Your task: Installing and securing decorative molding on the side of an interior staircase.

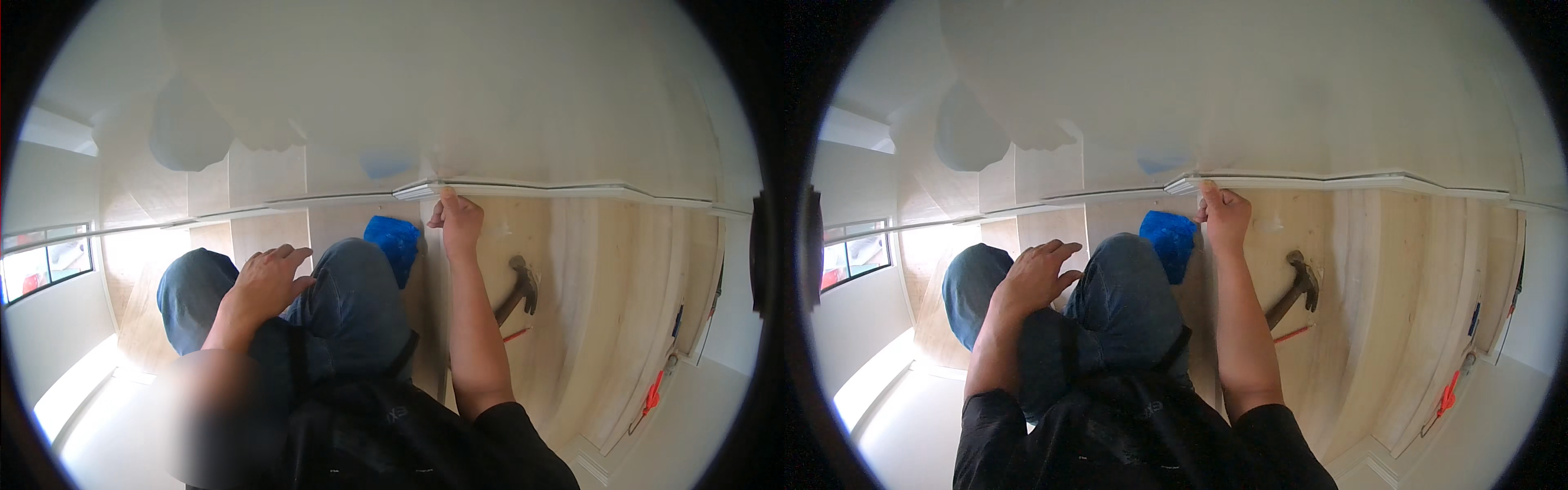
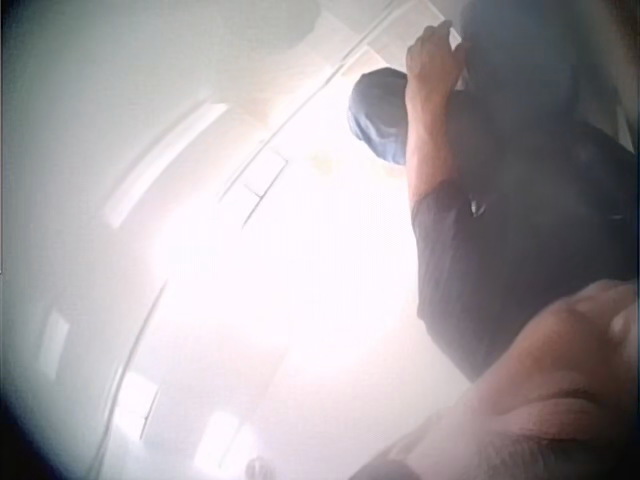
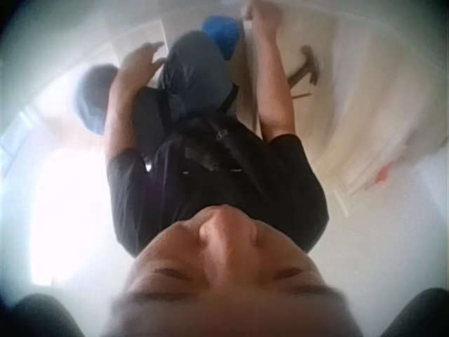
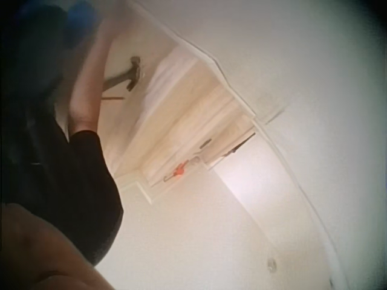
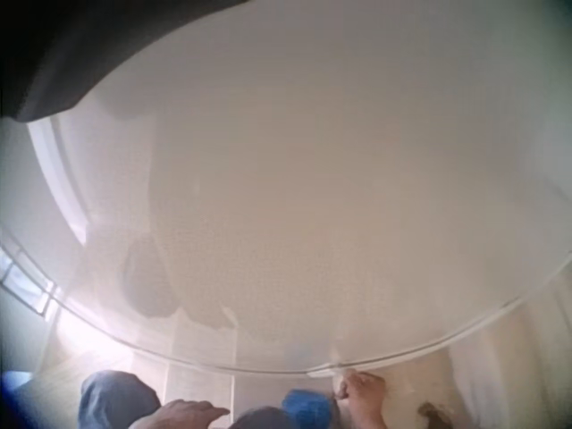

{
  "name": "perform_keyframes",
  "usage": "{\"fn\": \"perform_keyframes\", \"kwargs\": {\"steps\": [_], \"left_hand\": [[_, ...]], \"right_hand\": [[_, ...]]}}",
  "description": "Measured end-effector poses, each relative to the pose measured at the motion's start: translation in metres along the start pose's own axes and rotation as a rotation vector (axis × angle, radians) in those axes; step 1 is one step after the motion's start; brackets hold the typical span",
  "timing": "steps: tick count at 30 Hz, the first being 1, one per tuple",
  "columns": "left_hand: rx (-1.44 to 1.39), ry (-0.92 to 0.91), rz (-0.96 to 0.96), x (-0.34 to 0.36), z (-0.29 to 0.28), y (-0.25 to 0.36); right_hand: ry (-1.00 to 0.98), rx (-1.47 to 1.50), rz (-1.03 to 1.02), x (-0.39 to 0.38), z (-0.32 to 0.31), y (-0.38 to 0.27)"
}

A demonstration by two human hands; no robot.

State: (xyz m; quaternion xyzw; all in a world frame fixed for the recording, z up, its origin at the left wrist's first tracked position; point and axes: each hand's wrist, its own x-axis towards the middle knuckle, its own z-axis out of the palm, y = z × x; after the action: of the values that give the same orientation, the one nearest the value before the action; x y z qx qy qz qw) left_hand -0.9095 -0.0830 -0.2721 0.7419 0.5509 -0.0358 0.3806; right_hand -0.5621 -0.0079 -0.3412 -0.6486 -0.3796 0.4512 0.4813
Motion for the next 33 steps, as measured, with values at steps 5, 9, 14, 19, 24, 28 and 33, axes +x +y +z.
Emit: {"fn": "perform_keyframes", "kwargs": {"steps": [5, 9, 14, 19, 24, 28, 33], "left_hand": [[0.002, 0.025, 0.037, 0.001, 0.003, 0.013], [-0.028, -0.005, 0.080, 0.010, 0.015, 0.016], [-0.037, -0.098, 0.100, 0.033, 0.033, 0.010], [-0.139, -0.132, 0.071, 0.046, 0.050, -0.002], [-0.109, -0.120, 0.038, 0.030, 0.043, 0.001], [-0.079, -0.152, 0.041, -0.003, 0.022, 0.014], [-0.019, -0.128, 0.103, -0.035, 0.015, 0.016]], "right_hand": [[-0.005, -0.024, 0.006, -0.001, -0.001, -0.003], [0.034, -0.042, 0.068, -0.001, 0.004, -0.004], [0.003, -0.003, 0.029, -0.004, 0.005, -0.009], [0.014, 0.004, 0.028, -0.002, 0.001, -0.008], [-0.011, -0.046, 0.005, 0.000, 0.001, -0.004], [-0.010, -0.062, 0.066, 0.004, -0.001, -0.006], [-0.009, 0.002, 0.041, 0.004, 0.000, -0.005]]}}
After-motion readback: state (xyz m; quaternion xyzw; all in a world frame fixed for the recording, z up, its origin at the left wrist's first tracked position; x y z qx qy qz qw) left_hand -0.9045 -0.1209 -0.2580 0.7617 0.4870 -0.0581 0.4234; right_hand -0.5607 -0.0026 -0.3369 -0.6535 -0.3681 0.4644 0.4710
